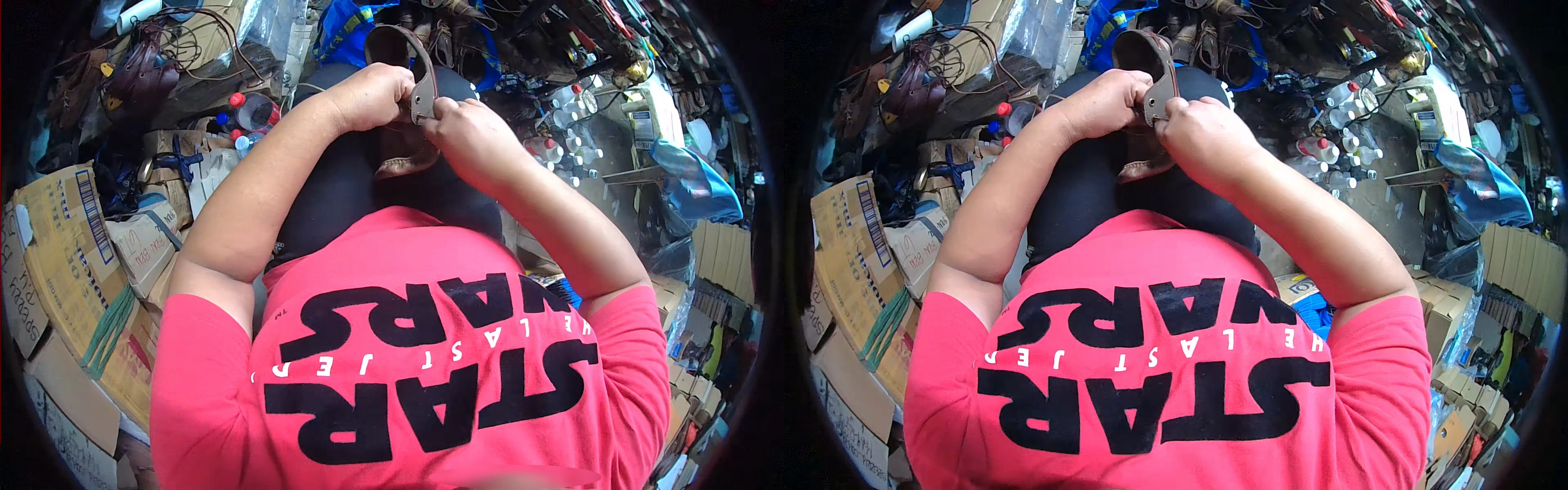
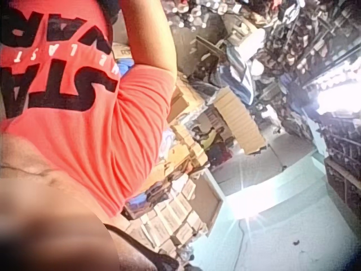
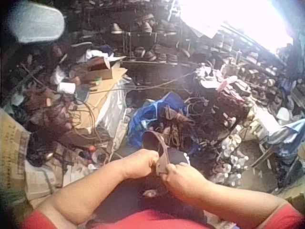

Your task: Sewing together leather shoe components using a needle and thread.

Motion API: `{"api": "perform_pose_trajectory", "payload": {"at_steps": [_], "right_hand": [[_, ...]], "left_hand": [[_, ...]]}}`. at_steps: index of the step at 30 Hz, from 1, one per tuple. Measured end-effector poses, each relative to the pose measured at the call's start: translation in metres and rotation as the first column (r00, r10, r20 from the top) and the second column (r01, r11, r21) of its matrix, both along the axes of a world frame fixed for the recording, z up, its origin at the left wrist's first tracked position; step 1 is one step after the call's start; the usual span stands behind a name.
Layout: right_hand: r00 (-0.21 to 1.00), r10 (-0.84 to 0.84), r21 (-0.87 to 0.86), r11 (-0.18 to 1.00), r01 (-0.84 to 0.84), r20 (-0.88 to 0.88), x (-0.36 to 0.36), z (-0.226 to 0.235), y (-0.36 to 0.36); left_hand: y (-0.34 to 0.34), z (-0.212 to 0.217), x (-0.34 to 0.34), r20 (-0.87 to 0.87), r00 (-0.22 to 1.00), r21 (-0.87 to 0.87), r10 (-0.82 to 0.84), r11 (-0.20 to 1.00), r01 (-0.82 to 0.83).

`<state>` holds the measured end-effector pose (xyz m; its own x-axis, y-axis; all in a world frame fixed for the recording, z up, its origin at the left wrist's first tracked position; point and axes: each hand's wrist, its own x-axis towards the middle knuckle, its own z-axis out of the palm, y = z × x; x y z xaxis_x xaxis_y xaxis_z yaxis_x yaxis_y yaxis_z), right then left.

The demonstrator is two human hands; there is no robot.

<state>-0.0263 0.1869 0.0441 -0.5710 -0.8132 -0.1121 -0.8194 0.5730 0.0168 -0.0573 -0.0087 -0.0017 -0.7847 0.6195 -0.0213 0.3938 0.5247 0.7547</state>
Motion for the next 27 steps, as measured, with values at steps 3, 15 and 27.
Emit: {"api": "perform_pose_trajectory", "payload": {"at_steps": [3,15,27], "right_hand": [[0.999,0.038,-0.045,0.998,-0.037,0.028,-0.005,0.022,0.011],[0.725,-0.167,-0.412,0.729,0.547,0.668,-0.01,-0.029,0.039],[0.597,-0.305,-0.272,0.678,0.683,0.742,-0.028,-0.022,0.092]], "left_hand": [[-0.003,-0.006,-0.005,-0.002,1.0,0.079,0.029,0.996,-0.029],[-0.007,0.023,0.093,-0.208,0.894,-0.058,0.397,0.907,-0.417],[-0.032,0.048,0.069,0.509,0.853,0.786,0.115,0.34,-0.516]]}}
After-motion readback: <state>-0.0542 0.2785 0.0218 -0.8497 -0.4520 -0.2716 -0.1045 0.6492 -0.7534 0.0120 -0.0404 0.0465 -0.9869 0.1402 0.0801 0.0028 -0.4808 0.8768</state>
